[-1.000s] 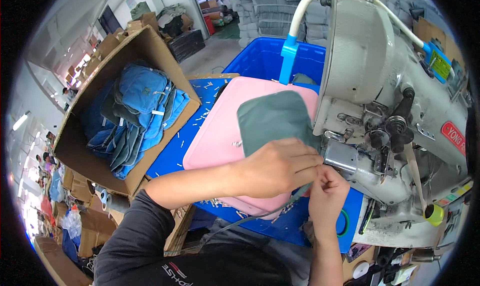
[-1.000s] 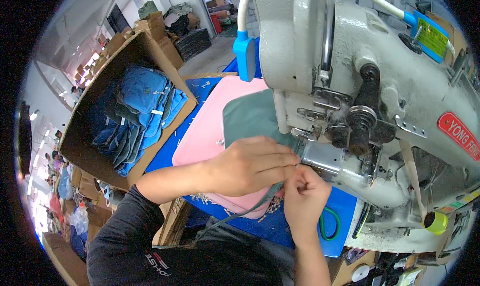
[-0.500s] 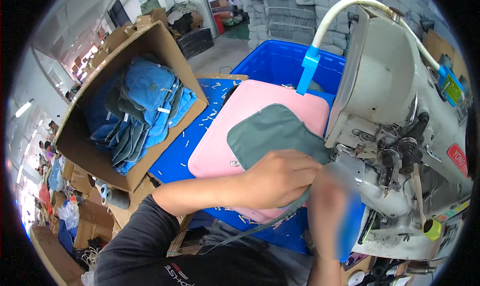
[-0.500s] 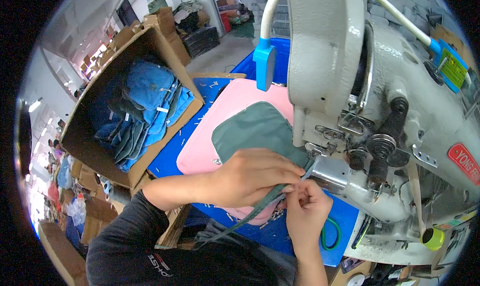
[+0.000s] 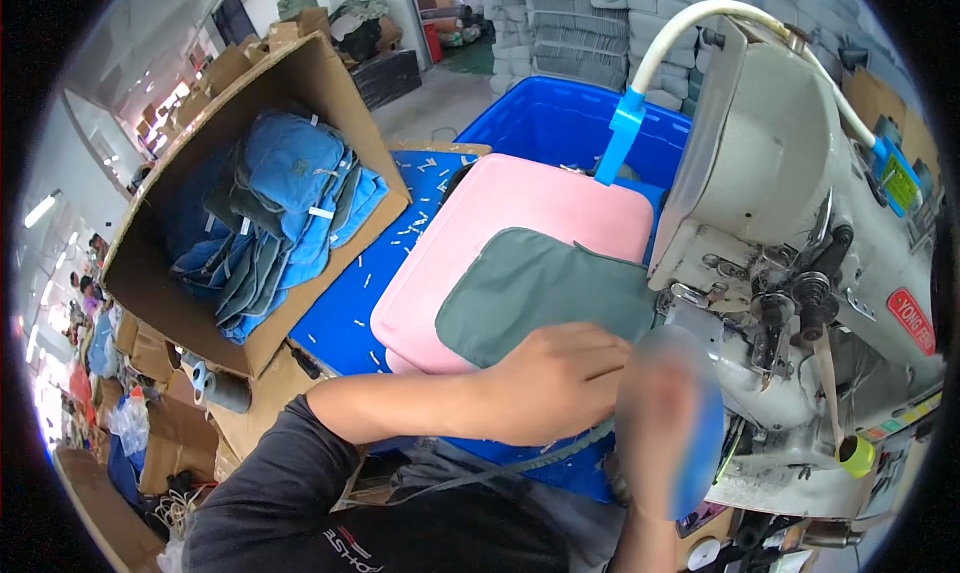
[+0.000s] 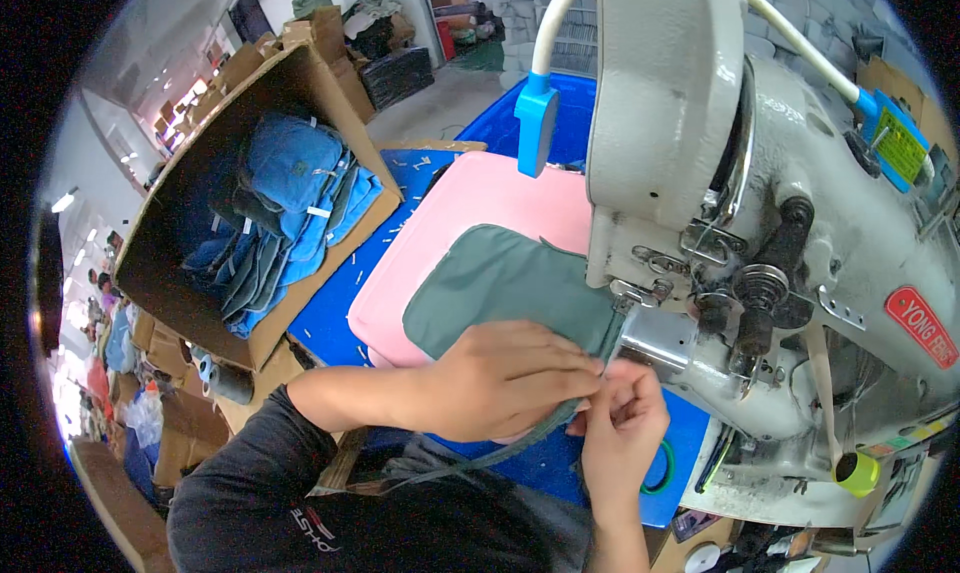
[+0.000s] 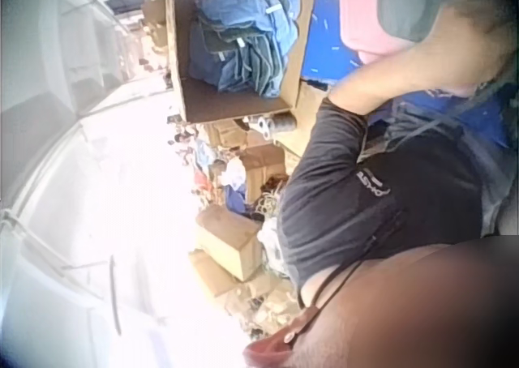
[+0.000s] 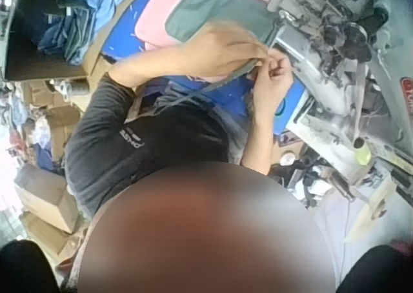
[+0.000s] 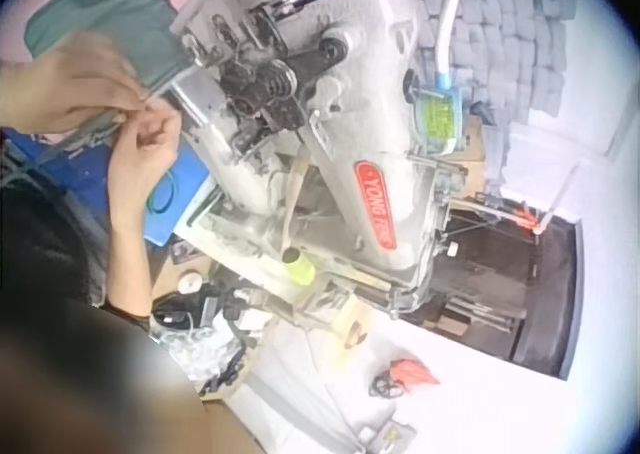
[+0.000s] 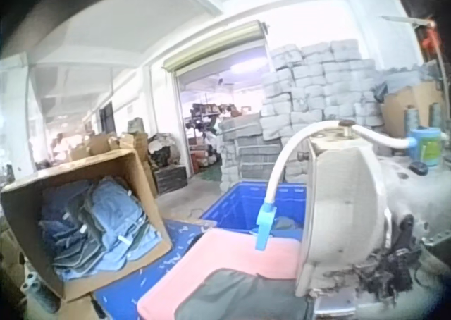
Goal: Sewing and trimming a small green leather bag using an industrial sewing machine.
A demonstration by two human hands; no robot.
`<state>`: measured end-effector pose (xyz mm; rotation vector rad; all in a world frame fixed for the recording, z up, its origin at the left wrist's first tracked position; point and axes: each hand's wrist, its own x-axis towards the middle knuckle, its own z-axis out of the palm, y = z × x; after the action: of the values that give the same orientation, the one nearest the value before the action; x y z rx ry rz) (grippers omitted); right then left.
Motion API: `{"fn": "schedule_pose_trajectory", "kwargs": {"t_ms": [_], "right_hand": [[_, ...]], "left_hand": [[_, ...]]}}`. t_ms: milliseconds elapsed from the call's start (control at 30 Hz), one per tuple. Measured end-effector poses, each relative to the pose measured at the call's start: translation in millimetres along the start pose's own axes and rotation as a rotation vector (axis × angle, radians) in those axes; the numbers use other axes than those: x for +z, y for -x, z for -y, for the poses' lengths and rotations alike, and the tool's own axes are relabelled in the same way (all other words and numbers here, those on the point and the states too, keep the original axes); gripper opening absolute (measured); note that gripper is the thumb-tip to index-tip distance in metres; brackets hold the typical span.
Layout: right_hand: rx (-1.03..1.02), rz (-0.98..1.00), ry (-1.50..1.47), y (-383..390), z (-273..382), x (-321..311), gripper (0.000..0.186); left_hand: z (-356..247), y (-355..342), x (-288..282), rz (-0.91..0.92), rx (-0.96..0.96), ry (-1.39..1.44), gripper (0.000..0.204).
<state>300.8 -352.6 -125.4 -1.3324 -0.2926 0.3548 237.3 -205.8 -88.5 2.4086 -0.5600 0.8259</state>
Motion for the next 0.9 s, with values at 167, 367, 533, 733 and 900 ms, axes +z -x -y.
{"fn": "schedule_pose_trajectory", "kwargs": {"t_ms": [167, 367, 533, 733, 900], "right_hand": [[-0.059, 0.104, 0.094, 0, -8, -7, 0.015], [-0.037, 0.070, 0.008, -14, -1, -5, 0.014], [0.084, 0.067, -0.016, -6, 2, -6, 0.011], [-0.088, 0.121, 0.051, -3, -11, -8, 0.009], [-0.113, 0.086, 0.070, -15, -6, -1, 0.009]], "left_hand": [[-5, 9, 9, -0.094, 0.079, -0.053, 0.026], [-4, 4, 3, -0.042, 0.058, -0.075, 0.026], [-4, 5, 5, -0.032, -0.025, -0.034, 0.025], [-1, 3, 6, -0.042, -0.069, -0.023, 0.028], [11, -8, 2, 0.011, 0.068, -0.137, 0.027]]}}
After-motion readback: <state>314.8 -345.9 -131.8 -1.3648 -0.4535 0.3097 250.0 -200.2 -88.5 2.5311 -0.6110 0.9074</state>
